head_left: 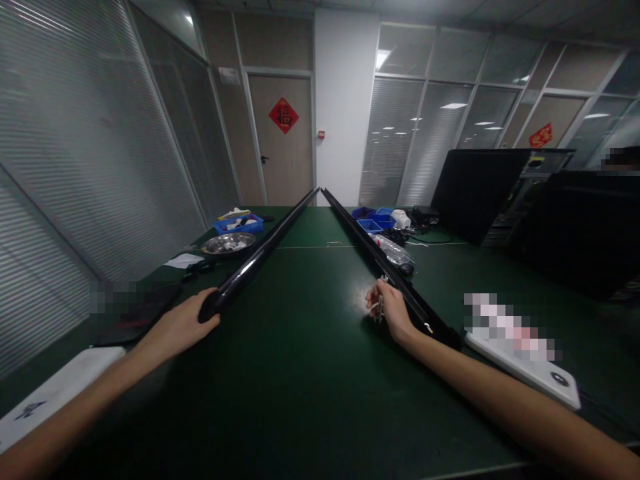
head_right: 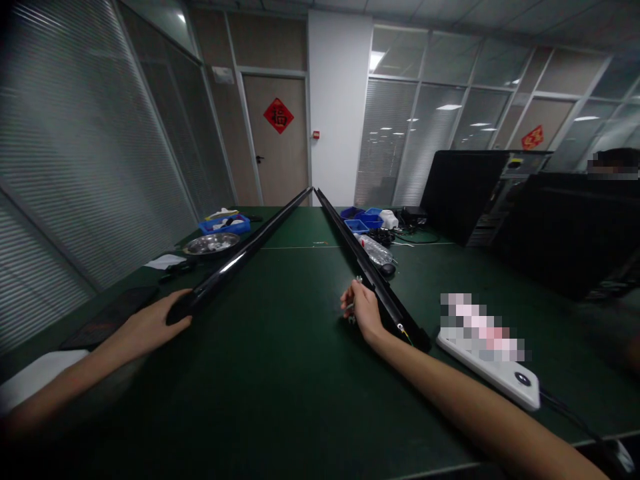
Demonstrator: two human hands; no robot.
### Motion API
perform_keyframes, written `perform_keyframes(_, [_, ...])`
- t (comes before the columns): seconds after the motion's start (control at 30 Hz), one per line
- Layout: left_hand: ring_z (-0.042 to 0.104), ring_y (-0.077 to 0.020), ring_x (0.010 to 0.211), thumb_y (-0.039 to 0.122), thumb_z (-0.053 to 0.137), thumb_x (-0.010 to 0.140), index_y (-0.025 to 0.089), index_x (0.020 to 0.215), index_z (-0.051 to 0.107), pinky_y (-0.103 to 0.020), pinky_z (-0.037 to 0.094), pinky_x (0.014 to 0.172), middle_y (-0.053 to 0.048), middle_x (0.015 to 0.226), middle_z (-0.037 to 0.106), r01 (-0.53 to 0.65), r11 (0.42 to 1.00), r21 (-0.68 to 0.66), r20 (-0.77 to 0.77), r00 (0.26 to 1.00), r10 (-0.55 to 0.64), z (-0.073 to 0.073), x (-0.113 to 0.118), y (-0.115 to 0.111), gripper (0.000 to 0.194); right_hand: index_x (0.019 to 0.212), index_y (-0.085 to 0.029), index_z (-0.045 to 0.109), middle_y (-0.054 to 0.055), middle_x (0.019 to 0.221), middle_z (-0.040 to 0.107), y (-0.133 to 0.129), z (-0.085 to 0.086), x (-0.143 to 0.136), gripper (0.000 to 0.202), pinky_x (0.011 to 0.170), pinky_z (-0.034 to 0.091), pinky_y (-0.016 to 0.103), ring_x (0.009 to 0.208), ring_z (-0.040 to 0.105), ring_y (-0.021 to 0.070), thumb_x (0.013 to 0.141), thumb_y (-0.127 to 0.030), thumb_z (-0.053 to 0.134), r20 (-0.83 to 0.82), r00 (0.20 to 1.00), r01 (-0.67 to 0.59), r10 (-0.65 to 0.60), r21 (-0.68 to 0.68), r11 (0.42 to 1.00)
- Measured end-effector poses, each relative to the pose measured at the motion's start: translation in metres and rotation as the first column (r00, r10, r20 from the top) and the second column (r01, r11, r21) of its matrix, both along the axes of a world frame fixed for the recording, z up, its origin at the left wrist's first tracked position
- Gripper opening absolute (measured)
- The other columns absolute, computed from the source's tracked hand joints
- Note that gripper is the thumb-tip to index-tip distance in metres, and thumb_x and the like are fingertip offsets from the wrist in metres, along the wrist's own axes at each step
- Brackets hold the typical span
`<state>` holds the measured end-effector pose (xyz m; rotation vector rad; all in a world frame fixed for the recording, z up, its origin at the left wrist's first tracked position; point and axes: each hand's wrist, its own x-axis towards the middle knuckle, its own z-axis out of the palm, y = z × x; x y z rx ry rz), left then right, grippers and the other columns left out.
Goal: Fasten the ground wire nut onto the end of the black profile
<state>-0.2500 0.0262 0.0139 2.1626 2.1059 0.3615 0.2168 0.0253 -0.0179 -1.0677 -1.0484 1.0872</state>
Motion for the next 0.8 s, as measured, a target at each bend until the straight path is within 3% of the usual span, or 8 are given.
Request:
perform_keyframes(0.1, [0.063,-0.0367,0.121,0.057,0.053,0.085,0.015,0.154,0.039,-0.048,0.053,0.099,-0.016,0.144,0.056,0.062,0.997,-0.054,0.042,0.997,-0.059,0.000,0.028,-0.012,0.083,0.070,-0.021,0.050,0.002,0.069,0.063,0.005,-0.002,0.012,0.048,0.042,0.047,0.021,0.057,0.062,0.0155,0.082,-0.066,0.062,0.020,0.997,0.081,-0.081,0.008,0.997])
perform_keyframes(0.3, [0.056,-0.0368,0.131,0.064,0.054,0.085,0.018,0.134,0.060,-0.050,0.046,0.111,-0.014,0.147,0.053,0.180,0.984,-0.014,0.053,0.982,-0.179,-0.002,0.082,-0.039,0.067,0.071,-0.020,0.054,0.002,0.066,0.063,0.008,-0.005,0.019,0.046,0.042,0.047,0.022,0.057,0.063,0.0172,0.084,-0.063,0.061,0.073,0.993,0.097,-0.096,-0.009,0.995])
perform_keyframes(0.43, [0.056,-0.0365,0.130,0.065,0.048,0.091,0.020,0.128,0.063,-0.053,0.050,0.107,-0.014,0.153,0.045,0.226,0.973,-0.037,0.052,0.973,-0.224,-0.003,0.102,-0.045,0.060,0.073,-0.021,0.053,0.001,0.066,0.062,0.007,-0.005,0.018,0.046,0.043,0.047,0.022,0.058,0.063,0.0173,0.085,-0.065,0.058,0.099,0.992,0.077,-0.076,-0.012,0.997])
perform_keyframes(0.6, [0.054,-0.0366,0.132,0.065,0.048,0.092,0.021,0.133,0.058,-0.047,0.057,0.101,-0.009,0.167,0.019,0.249,0.967,0.043,0.069,0.965,-0.252,-0.005,0.111,-0.046,0.062,0.072,-0.021,0.050,-0.004,0.058,0.050,-0.023,0.020,0.026,0.049,0.044,0.042,0.023,0.046,0.049,0.0129,0.089,-0.066,0.057,0.180,0.983,-0.033,0.032,0.002,0.999])
perform_keyframes(0.67, [0.055,-0.0368,0.130,0.067,0.050,0.091,0.021,0.135,0.058,-0.047,0.058,0.099,-0.009,0.164,0.025,0.270,0.961,0.054,0.059,0.960,-0.273,-0.007,0.108,-0.044,0.064,0.073,-0.021,0.050,-0.002,0.060,0.052,-0.039,0.038,0.045,0.049,0.049,0.041,0.024,0.051,0.050,0.0143,0.099,-0.063,0.045,0.503,0.864,-0.056,-0.009,0.113,0.992])
perform_keyframes(0.7, [0.057,-0.0362,0.129,0.068,0.050,0.091,0.022,0.135,0.058,-0.047,0.058,0.099,-0.009,0.161,0.030,0.296,0.953,0.065,0.055,0.953,-0.299,-0.008,0.106,-0.043,0.064,0.073,-0.021,0.051,0.000,0.063,0.055,-0.047,0.046,0.057,0.050,0.053,0.041,0.026,0.056,0.053,0.0161,0.103,-0.059,0.039,0.683,0.726,-0.056,-0.072,0.163,0.985])
perform_keyframes(0.73, [0.058,-0.0351,0.126,0.068,0.051,0.091,0.022,0.134,0.058,-0.047,0.057,0.099,-0.009,0.158,0.036,0.330,0.941,0.073,0.053,0.941,-0.334,-0.009,0.103,-0.041,0.063,0.073,-0.020,0.052,0.002,0.068,0.059,-0.054,0.052,0.070,0.048,0.058,0.042,0.027,0.061,0.056,0.0182,0.105,-0.054,0.036,0.833,0.538,-0.060,-0.128,0.189,0.980])
perform_keyframes(0.8, [0.061,-0.0330,0.121,0.068,0.053,0.092,0.022,0.130,0.061,-0.046,0.057,0.099,-0.010,0.149,0.047,0.392,0.916,0.089,0.052,0.916,-0.398,-0.012,0.098,-0.039,0.060,0.079,-0.021,0.054,0.006,0.077,0.064,-0.066,0.056,0.095,0.040,0.062,0.043,0.031,0.068,0.060,0.0222,0.103,-0.050,0.043,0.974,0.153,0.003,-0.169,0.170,0.985])
